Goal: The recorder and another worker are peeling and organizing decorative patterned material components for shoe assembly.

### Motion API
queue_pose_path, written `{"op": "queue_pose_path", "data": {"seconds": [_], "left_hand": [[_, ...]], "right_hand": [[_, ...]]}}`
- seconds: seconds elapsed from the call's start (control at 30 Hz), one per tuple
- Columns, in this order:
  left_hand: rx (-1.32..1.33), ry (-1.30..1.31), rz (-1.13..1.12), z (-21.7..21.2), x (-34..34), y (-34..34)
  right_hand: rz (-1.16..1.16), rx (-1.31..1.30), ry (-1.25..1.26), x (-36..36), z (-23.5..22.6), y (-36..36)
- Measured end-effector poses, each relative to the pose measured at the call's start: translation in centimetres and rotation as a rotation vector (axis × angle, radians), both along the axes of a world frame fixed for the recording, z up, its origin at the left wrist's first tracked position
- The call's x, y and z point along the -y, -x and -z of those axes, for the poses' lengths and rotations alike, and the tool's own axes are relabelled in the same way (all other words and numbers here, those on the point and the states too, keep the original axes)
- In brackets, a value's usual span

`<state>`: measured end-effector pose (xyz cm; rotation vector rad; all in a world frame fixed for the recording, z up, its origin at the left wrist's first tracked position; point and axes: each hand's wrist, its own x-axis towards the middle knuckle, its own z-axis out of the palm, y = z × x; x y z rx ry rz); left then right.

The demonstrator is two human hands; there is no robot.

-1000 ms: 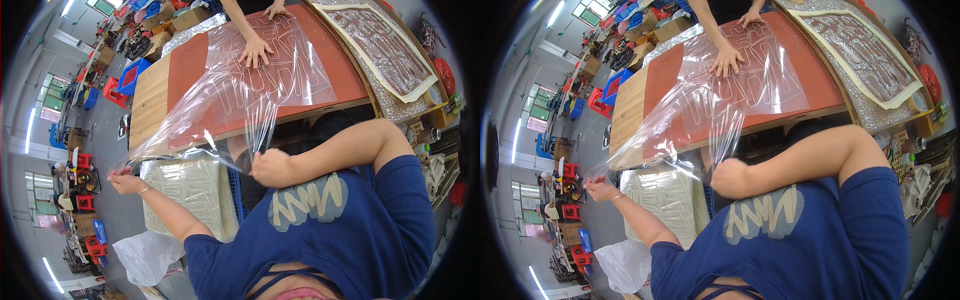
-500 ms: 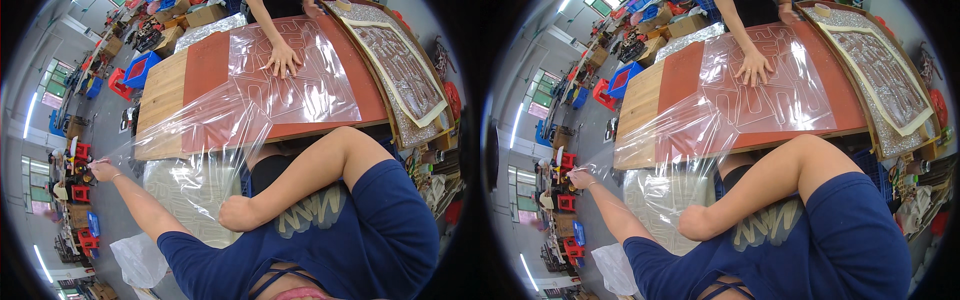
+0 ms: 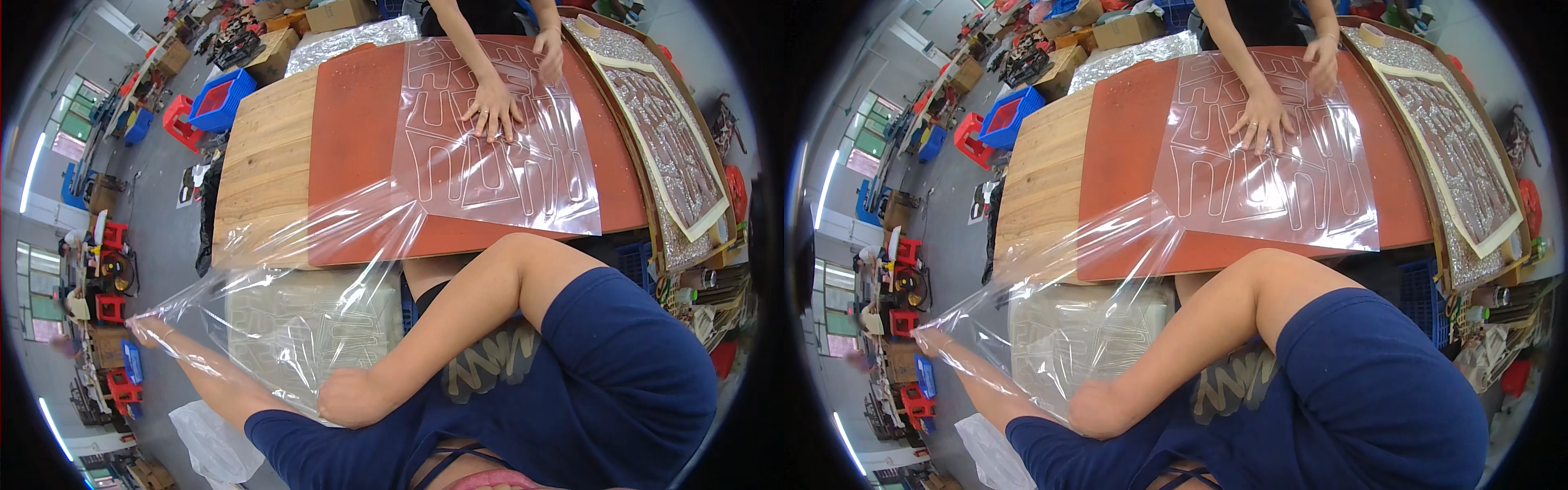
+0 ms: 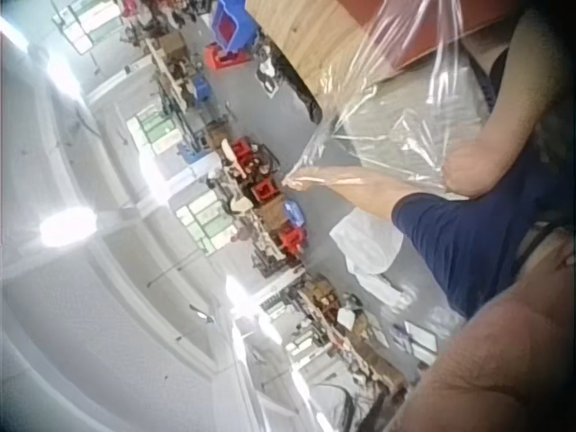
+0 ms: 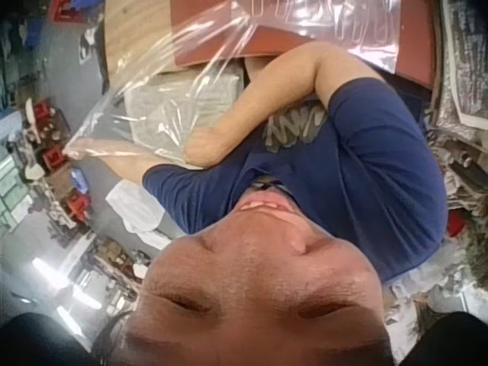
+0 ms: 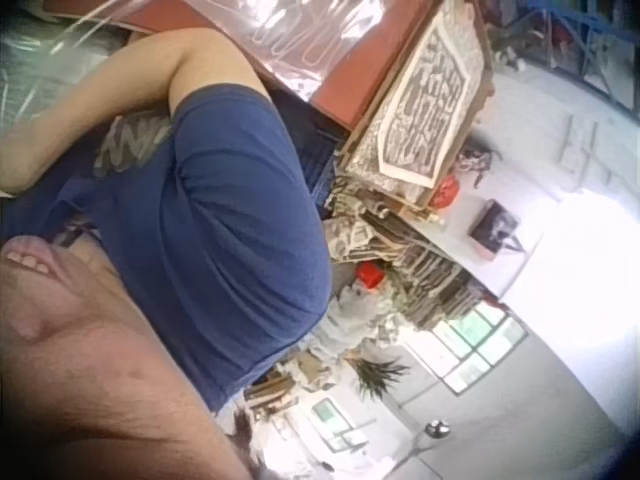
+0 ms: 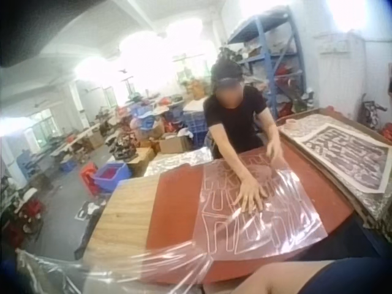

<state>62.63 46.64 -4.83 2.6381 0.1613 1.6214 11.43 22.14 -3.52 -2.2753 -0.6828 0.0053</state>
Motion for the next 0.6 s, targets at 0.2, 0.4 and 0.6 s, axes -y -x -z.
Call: {"op": "queue_pose_path", "data": {"seconds": [0.2,0.4,0.6], "left_hand": [[0.080,0.672,0.242,0.3,-7.9,3.6],[0.108,0.461,0.216,-6.2,-13.3,12.1],[0.078,0.636,0.349,-16.7,-9.5,21.5]], "right_hand": [[-0.083,0.017,-0.237,-0.6,-0.1,-1.3],[-0.035,0.051,-0.142,2.9,-2.6,-2.7],[0.254,0.077,0.193,8.9,-1.5,-4.9]]}}
